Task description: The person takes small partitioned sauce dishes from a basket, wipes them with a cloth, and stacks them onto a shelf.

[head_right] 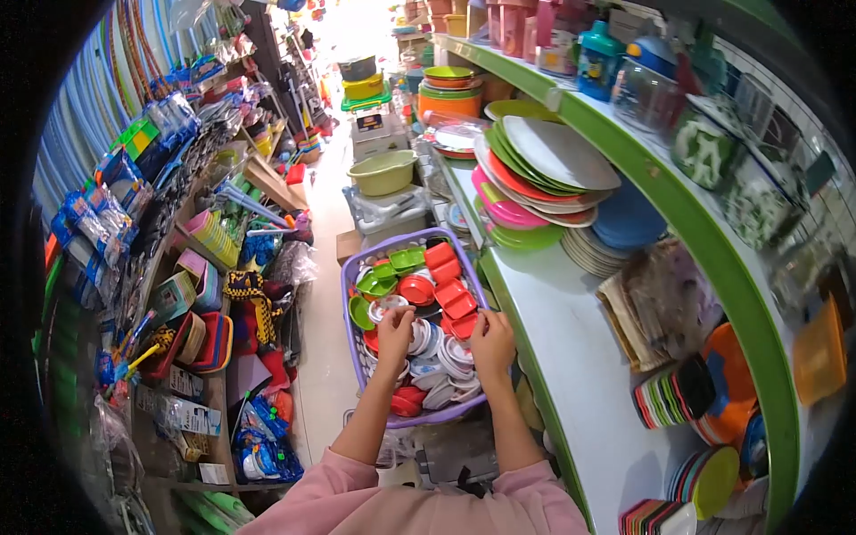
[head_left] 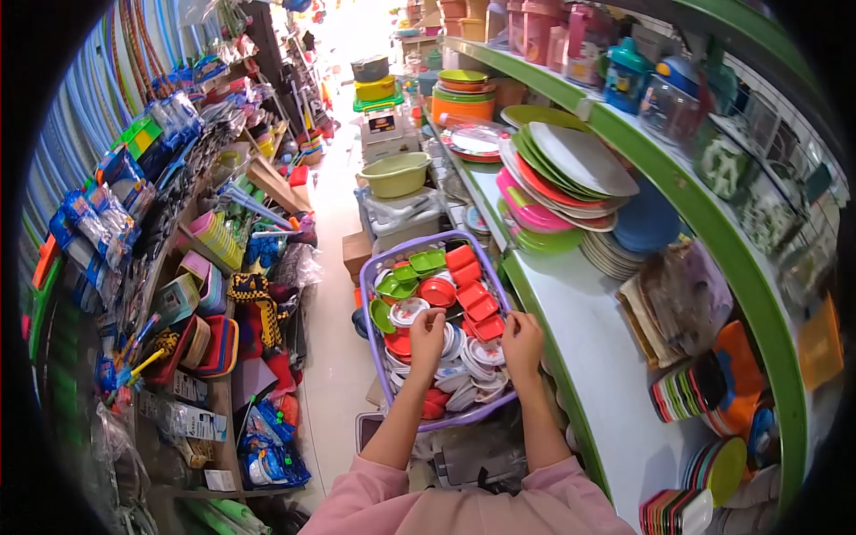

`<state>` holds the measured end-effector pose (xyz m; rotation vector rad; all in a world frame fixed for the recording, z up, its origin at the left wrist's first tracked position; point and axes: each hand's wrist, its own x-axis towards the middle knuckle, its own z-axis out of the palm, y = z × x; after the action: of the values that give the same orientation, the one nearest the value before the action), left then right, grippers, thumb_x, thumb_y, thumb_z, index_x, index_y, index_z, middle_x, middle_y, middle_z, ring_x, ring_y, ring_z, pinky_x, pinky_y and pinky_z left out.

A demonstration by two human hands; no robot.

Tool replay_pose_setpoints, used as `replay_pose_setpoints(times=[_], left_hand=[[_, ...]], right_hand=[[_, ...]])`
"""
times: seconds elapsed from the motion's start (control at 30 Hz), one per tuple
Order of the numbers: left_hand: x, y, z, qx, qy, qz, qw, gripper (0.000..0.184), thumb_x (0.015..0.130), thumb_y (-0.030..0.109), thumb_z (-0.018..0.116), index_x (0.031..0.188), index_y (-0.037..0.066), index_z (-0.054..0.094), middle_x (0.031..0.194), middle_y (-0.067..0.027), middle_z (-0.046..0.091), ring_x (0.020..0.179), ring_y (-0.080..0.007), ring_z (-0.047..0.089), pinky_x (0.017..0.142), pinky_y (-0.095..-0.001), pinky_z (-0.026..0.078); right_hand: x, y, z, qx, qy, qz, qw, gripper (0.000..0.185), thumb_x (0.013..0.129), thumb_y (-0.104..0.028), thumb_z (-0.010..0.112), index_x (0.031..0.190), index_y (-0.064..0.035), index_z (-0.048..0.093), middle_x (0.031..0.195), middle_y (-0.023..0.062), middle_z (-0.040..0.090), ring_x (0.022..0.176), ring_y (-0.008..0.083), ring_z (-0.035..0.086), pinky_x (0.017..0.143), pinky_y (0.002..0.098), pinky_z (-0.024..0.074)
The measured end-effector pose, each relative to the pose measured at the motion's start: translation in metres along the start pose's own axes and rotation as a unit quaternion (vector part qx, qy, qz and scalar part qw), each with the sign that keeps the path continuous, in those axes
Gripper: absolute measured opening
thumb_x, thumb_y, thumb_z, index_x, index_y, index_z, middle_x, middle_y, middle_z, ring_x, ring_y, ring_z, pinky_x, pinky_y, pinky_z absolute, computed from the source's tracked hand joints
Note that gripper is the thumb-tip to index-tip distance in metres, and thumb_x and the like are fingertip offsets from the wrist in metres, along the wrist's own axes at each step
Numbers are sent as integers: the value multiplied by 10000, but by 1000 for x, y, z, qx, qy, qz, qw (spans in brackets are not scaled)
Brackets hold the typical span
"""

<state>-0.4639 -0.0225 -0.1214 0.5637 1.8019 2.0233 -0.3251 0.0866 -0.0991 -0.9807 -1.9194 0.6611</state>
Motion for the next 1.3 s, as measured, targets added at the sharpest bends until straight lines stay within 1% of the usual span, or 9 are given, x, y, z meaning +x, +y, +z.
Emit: replay_pose_setpoints(times=[0.07, 0.33, 0.47, 0.53, 0.73, 0.87, 1.07, 1.1, 1.3], left_hand=[[25, -22, -7, 12, 14, -28, 999, 179, 899, 153, 560, 1003, 15, 609, 767, -17, 587, 571, -60, 492, 481, -205, 416], [84, -95, 29, 112, 12, -88, 990, 251, 829, 216, 645, 884, -28, 628, 668, -77, 643, 504, -119, 569, 448, -270, 444], [94, -99, 48, 246, -8, -79, 966, 373, 763, 300, 694, 844, -62, 655, 712, -205, 657, 674, -296, 666, 664, -372, 522], [94, -98, 50, 272, -15, -53, 961, 349, 752, 277, 691, 804, -66, 651, 707, -221, 648, 679, -305, 666, 659, -379, 520], [96, -103, 54, 258, -12, -64, 964, 260, 741, 188, 617, 713, -71, 610, 677, -242, 622, 666, -331, 654, 642, -401, 504], [97, -103, 54, 248, 20, -43, 968, 229, 752, 159, 567, 752, -70, 577, 691, -241, 617, 667, -352, 642, 627, -407, 491], [89, -82, 50, 164, 62, 6, 984, 153, 805, 126, 535, 822, -25, 513, 641, -139, 578, 535, -217, 567, 485, -359, 438], [83, -67, 51, 151, 61, 0, 987, 155, 789, 94, 526, 853, -46, 540, 674, -178, 585, 588, -261, 580, 540, -383, 440], [4, 0, 61, -7, -127, -1, 992, 207, 805, 34, 477, 1001, -19, 517, 734, -62, 557, 606, -123, 535, 511, -272, 420]], right_hand=[[5, 19, 35, -8, -29, 5, 1000, 159, 846, -133, 571, 910, -22, 664, 815, 164, 609, 760, 353, 609, 676, 421, 487], [49, 51, 108, -126, -104, -44, 986, 201, 812, -61, 548, 979, 1, 640, 920, 211, 609, 845, 387, 592, 756, 429, 487], [54, 53, 124, -177, -173, -34, 968, 254, 816, -48, 536, 1052, 25, 594, 966, 225, 599, 886, 395, 603, 766, 451, 494], [54, 52, 123, -214, -242, -18, 946, 270, 846, -85, 523, 1084, 36, 564, 1020, 247, 583, 921, 391, 609, 784, 445, 501], [53, 63, 132, -215, -210, -18, 954, 316, 757, 1, 572, 1073, 19, 571, 944, 266, 600, 861, 411, 619, 739, 468, 507], [54, 59, 128, -248, -244, -7, 937, 292, 834, -78, 551, 1113, 9, 557, 905, 222, 640, 821, 361, 655, 708, 444, 530], [52, 33, 97, -136, -163, 0, 977, 268, 839, -109, 554, 1085, -5, 580, 904, 219, 646, 847, 395, 628, 749, 468, 498], [51, 19, 83, -98, -141, 4, 985, 266, 848, -120, 551, 1088, -6, 579, 914, 219, 646, 846, 401, 625, 745, 470, 495], [4, 0, -5, 128, -26, 69, 989, 217, 895, -101, 494, 1073, 7, 553, 969, 229, 625, 892, 379, 616, 765, 424, 479]])
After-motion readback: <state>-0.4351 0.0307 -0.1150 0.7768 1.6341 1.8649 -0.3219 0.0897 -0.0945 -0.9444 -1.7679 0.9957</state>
